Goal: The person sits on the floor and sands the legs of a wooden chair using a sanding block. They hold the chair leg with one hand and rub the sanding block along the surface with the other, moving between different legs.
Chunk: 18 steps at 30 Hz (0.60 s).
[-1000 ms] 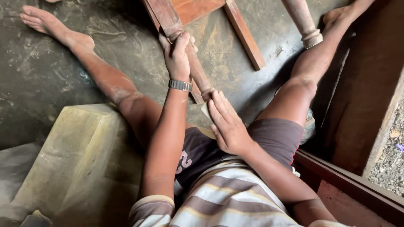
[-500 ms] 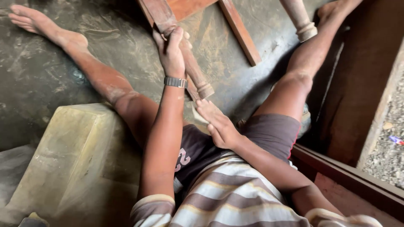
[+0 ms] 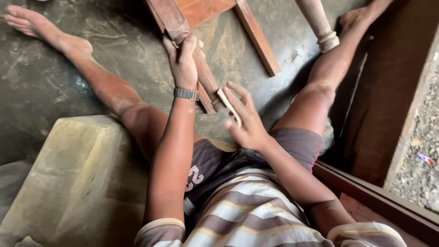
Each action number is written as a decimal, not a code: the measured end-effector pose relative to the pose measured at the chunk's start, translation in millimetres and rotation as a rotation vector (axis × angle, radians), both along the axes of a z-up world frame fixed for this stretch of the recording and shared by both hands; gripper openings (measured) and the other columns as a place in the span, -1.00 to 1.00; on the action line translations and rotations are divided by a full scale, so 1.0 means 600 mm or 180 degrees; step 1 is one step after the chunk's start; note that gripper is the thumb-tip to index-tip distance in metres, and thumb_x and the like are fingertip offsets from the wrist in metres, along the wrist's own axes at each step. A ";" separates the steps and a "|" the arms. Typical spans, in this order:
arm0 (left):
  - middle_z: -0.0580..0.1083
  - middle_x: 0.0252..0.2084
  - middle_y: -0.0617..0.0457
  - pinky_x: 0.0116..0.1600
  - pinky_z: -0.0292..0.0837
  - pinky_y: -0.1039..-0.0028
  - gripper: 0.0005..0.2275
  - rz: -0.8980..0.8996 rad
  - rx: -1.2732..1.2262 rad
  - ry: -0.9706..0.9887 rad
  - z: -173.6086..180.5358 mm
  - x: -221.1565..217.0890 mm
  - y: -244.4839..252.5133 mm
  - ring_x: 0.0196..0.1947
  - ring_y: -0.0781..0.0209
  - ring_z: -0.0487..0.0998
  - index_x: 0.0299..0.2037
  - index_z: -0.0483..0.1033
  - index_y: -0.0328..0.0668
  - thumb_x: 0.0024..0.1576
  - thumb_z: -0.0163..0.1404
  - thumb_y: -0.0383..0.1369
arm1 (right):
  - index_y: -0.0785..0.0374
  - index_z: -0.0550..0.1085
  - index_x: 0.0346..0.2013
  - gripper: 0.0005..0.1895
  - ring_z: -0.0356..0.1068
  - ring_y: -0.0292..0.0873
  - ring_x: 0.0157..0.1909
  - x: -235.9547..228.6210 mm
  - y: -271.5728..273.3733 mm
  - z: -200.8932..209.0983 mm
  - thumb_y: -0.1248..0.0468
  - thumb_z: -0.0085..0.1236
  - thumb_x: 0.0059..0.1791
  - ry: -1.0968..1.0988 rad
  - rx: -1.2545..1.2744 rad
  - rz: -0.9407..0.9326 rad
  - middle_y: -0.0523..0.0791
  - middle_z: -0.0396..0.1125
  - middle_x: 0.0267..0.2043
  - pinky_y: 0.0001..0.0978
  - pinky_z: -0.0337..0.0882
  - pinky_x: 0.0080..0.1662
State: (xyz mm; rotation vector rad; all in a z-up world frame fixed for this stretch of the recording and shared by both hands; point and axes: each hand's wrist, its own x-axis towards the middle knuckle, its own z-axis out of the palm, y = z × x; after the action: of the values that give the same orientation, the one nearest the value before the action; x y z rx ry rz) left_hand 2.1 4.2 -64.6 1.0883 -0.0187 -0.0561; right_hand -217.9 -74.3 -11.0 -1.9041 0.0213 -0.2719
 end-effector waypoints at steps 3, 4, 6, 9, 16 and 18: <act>0.44 -0.29 0.00 -0.08 0.51 0.37 -0.65 -0.0029 0.0015 -0.0177 0.008 0.004 0.002 -0.39 0.17 0.54 0.08 0.26 -0.23 0.13 0.07 -0.40 | 0.33 -0.24 0.55 0.07 -0.25 0.18 0.67 0.006 0.020 0.001 -0.24 0.02 0.06 -0.0163 -0.0748 0.0302 0.17 -0.32 0.62 0.10 -0.07 0.59; 0.46 -0.35 0.01 -0.07 0.51 0.36 -0.61 -0.0074 0.0080 -0.0150 0.010 0.000 -0.001 -0.41 0.20 0.55 0.13 0.26 -0.23 0.12 0.05 -0.38 | 0.38 -0.36 0.55 0.19 -0.35 0.18 0.70 0.000 0.023 -0.007 -0.16 0.17 0.03 -0.0187 -0.0791 0.0338 0.18 -0.43 0.65 0.06 -0.15 0.62; 0.47 -0.38 -0.03 -0.09 0.49 0.36 -0.61 -0.0095 0.0088 -0.0119 0.012 0.000 0.001 -0.40 0.19 0.53 0.13 0.26 -0.23 0.12 0.06 -0.38 | 0.37 -0.23 0.54 -0.03 -0.22 0.15 0.67 0.004 0.026 -0.005 -0.13 -0.03 0.12 -0.0198 -0.0726 0.0163 0.13 -0.28 0.63 0.03 -0.06 0.60; 0.46 -0.35 -0.03 -0.11 0.48 0.36 -0.62 -0.0118 0.0053 -0.0075 0.007 -0.004 0.004 -0.40 0.19 0.53 0.11 0.26 -0.21 0.12 0.07 -0.37 | 0.32 -0.01 0.52 -0.30 -0.12 0.21 0.65 0.010 0.017 0.011 -0.09 -0.37 0.24 -0.0156 -0.0534 -0.0006 0.06 -0.04 0.58 0.06 -0.02 0.58; 0.46 -0.35 -0.02 -0.11 0.49 0.37 -0.63 -0.0035 0.0297 -0.0001 0.013 0.002 0.003 -0.41 0.20 0.55 0.06 0.28 -0.23 0.09 0.06 -0.33 | 0.36 0.00 0.52 -0.37 -0.08 0.19 0.64 -0.022 0.033 0.011 0.00 -0.50 0.27 -0.0395 -0.0502 0.0035 0.22 -0.17 0.60 -0.08 0.02 0.57; 0.46 -0.34 -0.02 -0.19 0.49 0.36 -0.66 -0.0013 0.0302 0.0048 0.023 0.000 0.002 -0.41 0.20 0.55 0.02 0.29 -0.22 0.08 0.06 -0.34 | 0.36 0.01 0.51 -0.37 -0.09 0.19 0.64 -0.024 0.034 0.015 0.00 -0.49 0.27 -0.0377 -0.0442 0.0019 0.21 -0.16 0.60 -0.07 0.00 0.57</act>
State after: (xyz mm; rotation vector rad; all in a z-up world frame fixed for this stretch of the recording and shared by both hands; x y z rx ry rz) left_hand 2.2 5.3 -50.7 1.1826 -0.0048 -0.0695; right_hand -232.3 -54.1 -2.0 -2.0221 -0.0845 -0.3902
